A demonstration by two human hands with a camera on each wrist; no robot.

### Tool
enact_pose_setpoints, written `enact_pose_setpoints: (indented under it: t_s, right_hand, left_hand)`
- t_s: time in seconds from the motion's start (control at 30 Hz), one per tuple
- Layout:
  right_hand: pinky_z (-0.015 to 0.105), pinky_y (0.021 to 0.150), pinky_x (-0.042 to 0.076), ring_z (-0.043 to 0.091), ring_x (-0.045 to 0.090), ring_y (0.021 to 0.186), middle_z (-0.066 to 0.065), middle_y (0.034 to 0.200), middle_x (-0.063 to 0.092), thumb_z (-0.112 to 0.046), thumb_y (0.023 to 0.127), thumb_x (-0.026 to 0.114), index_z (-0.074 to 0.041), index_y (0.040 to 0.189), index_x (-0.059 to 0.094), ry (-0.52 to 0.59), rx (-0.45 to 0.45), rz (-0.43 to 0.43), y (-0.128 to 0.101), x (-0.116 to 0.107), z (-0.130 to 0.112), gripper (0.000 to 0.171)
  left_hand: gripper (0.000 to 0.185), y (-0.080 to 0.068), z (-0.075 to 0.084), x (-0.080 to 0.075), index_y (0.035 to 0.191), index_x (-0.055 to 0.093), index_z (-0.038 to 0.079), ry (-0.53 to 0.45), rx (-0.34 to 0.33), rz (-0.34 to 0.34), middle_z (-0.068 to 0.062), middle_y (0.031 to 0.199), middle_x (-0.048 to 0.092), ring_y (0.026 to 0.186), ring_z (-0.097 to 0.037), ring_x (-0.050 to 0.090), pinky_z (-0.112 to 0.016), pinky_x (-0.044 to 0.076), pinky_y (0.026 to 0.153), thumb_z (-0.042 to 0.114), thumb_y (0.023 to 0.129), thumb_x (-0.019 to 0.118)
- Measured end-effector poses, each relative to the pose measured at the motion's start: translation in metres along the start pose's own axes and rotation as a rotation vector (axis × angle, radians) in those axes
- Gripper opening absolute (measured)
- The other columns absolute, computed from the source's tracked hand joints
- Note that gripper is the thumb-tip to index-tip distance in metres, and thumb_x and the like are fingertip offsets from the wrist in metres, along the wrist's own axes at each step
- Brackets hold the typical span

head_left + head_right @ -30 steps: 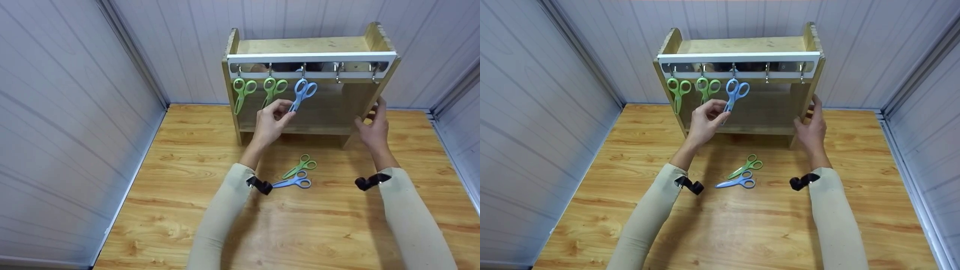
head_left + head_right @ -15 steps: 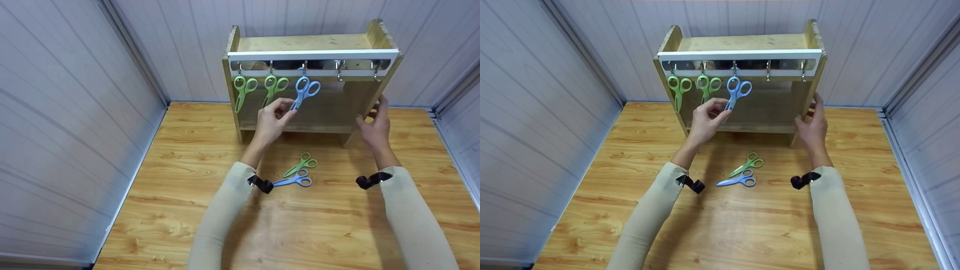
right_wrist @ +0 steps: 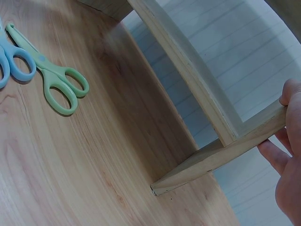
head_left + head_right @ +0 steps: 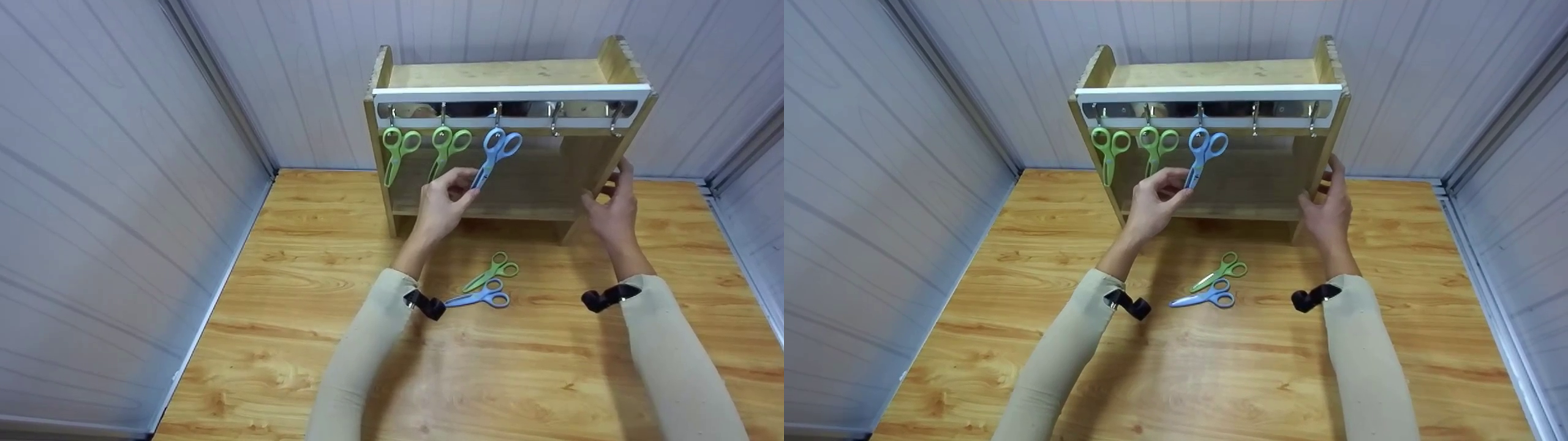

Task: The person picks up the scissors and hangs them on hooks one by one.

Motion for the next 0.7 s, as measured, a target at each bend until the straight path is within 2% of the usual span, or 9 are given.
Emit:
enact_pose_setpoints:
  t_s: [0.07, 0.17, 0.3, 0.4, 0.6, 0.7]
  right_hand:
    - [0.021, 0.098, 0.049, 0.032, 0.058, 0.141, 0.018, 0.165, 0.049, -0.012, 0.109, 0.061, -0.033, 0.179, 0.017, -0.003, 0.002, -0.003, 0.0, -0.0001, 0.0006, 0.085]
    - [0.021, 0.096, 0.049, 0.021, 0.061, 0.13, 0.014, 0.158, 0.054, -0.009, 0.107, 0.061, -0.032, 0.178, 0.021, 0.002, -0.013, 0.017, 0.0, 0.0002, 0.0015, 0.085]
    - [0.019, 0.091, 0.049, 0.005, 0.06, 0.112, 0.0, 0.141, 0.057, -0.006, 0.103, 0.064, -0.028, 0.176, 0.028, 0.005, -0.041, 0.053, 0.0001, 0.0012, 0.0016, 0.084]
    - [0.018, 0.091, 0.049, 0.0, 0.058, 0.11, -0.005, 0.139, 0.055, -0.006, 0.103, 0.064, -0.028, 0.176, 0.028, -0.002, -0.044, 0.056, -0.0002, 0.0019, 0.0013, 0.084]
    - [0.018, 0.094, 0.049, 0.005, 0.058, 0.115, 0.01, 0.15, 0.056, -0.007, 0.104, 0.063, -0.029, 0.177, 0.026, -0.014, -0.043, 0.043, -0.0014, 0.001, -0.0005, 0.084]
    - [0.019, 0.094, 0.048, 0.01, 0.059, 0.12, 0.015, 0.156, 0.055, -0.008, 0.105, 0.063, -0.03, 0.177, 0.024, -0.014, -0.037, 0.032, -0.0016, 0.0009, -0.001, 0.084]
  left_hand:
    - [0.028, -0.0009, -0.0021, 0.0006, 0.132, 0.079, 0.004, -0.003, -0.005, -0.003, -0.017, 0.113, 0.084, 0.098, -0.018, 0.076, -0.019, 0.061, 0.088, 0.006, 0.104, 0.078]
    - [0.03, -0.0016, -0.0042, 0.001, 0.134, 0.078, 0.004, -0.012, -0.004, 0.002, -0.017, 0.115, 0.085, 0.103, -0.022, 0.08, -0.021, 0.062, 0.09, 0.005, 0.104, 0.076]
    - [0.031, -0.0026, -0.0042, 0.0012, 0.135, 0.078, 0.004, -0.021, -0.002, 0.006, -0.017, 0.115, 0.085, 0.106, -0.024, 0.082, -0.022, 0.062, 0.092, 0.003, 0.104, 0.075]
    - [0.032, -0.0035, -0.0045, 0.0014, 0.136, 0.078, 0.004, -0.025, -0.009, 0.003, -0.018, 0.116, 0.085, 0.108, -0.025, 0.082, -0.026, 0.064, 0.096, 0.003, 0.105, 0.074]
    - [0.034, -0.0044, -0.0067, 0.0012, 0.139, 0.077, 0.005, -0.009, -0.021, 0.003, -0.017, 0.121, 0.086, 0.11, -0.026, 0.082, -0.041, 0.066, 0.103, 0.004, 0.105, 0.073]
    - [0.035, -0.0048, -0.0077, 0.0005, 0.14, 0.077, 0.006, -0.005, -0.019, 0.002, -0.016, 0.122, 0.086, 0.111, -0.026, 0.083, -0.039, 0.066, 0.102, 0.005, 0.105, 0.073]
Point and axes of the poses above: each hand's wrist, its own y-axis towards the middle knuckle, its own x-axis out of the palm, z = x × y, the point moved 3 cm from there along y, towards the middle knuckle
